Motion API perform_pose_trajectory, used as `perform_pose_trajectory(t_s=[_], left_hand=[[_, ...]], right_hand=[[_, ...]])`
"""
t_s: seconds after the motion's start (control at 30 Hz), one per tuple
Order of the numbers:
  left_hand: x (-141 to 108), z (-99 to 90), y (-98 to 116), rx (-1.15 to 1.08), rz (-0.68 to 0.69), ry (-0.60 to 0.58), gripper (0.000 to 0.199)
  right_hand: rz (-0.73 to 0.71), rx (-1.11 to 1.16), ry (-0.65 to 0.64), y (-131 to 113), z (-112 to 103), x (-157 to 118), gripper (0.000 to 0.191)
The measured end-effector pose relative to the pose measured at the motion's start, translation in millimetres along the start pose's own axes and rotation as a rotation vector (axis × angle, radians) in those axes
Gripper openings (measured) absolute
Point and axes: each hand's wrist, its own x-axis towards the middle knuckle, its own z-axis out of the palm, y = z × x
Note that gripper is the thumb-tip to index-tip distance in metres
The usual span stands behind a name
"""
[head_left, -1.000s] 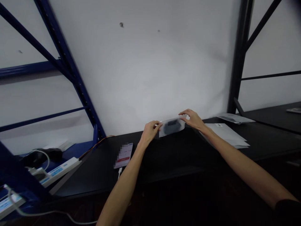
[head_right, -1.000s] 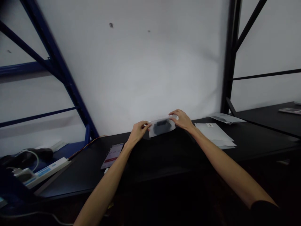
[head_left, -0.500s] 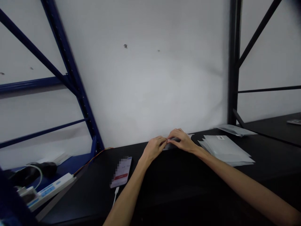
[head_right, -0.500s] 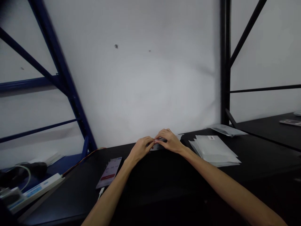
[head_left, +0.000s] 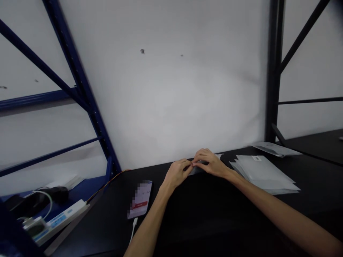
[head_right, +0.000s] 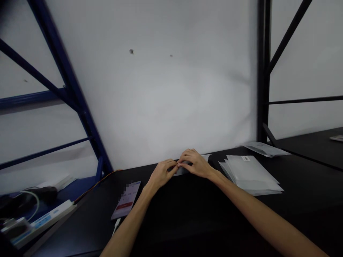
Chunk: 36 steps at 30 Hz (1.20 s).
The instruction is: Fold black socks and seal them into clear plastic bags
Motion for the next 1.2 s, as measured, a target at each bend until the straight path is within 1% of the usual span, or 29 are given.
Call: perform_pose_trajectory(t_s=[0.13, 0.23, 0.4, 0.53, 0.6, 0.67, 0.8, 0.87, 0.93, 1.0, 1.1, 1.2], left_hand=[[0.3, -1.3, 1.8, 0.011, 0.012, -0.004, 0.030], [0.3, -2.8, 3.8, 0.037, 0.020, 0.000, 0.033], [0.2, -5.5, 4.4, 0.075, 0.026, -0.016, 0.036], [0.9, -8.5, 2.2, 0.133, 0.046, -0.026, 0.037], [0.9, -11.8, -0.7, 0.182, 0.056, -0.028, 0.036], [0.3, -16.7, -6.2, 0.228, 0.051, -0.002, 0.036], [-3.1, -29.9, -23.2, 0.253, 0.002, 0.130, 0.032], [-5.0, -35.1, -30.6, 0.252, -0.034, 0.172, 0.030], [-6.3, -37.2, -34.5, 0.255, -0.067, 0.175, 0.030], [-6.6, -36.0, -34.1, 0.247, -0.096, 0.169, 0.031], [-5.2, -31.8, -27.4, 0.175, -0.121, 0.196, 0.029], [-3.1, -29.3, -18.2, 0.066, -0.079, 0.230, 0.034]], right_hand=[[0.002, 0.024, 0.001, 0.7, 0.1, -0.7, 0.011], [0.007, 0.019, 0.004, 0.8, -0.2, -0.3, 0.010], [-0.017, -0.041, -0.017, 2.8, -2.2, 2.0, 0.009], [-0.052, -0.120, -0.048, 10.6, -7.7, 1.1, 0.009], [-0.047, -0.164, -0.066, 18.3, -14.0, -0.8, 0.010], [-0.022, -0.205, -0.078, 29.0, -23.2, -3.4, 0.011], [0.078, -0.295, -0.074, 53.6, -47.3, -10.7, 0.013], [0.135, -0.314, -0.079, 62.9, -58.6, -14.9, 0.016], [0.176, -0.287, -0.090, 68.3, -66.4, -18.6, 0.017], [0.213, -0.226, -0.087, 69.8, -69.7, -21.3, 0.017], [0.286, -0.087, -0.087, 65.8, -67.8, -22.6, 0.018], [0.348, 0.056, -0.115, 58.6, -63.1, -21.5, 0.022]])
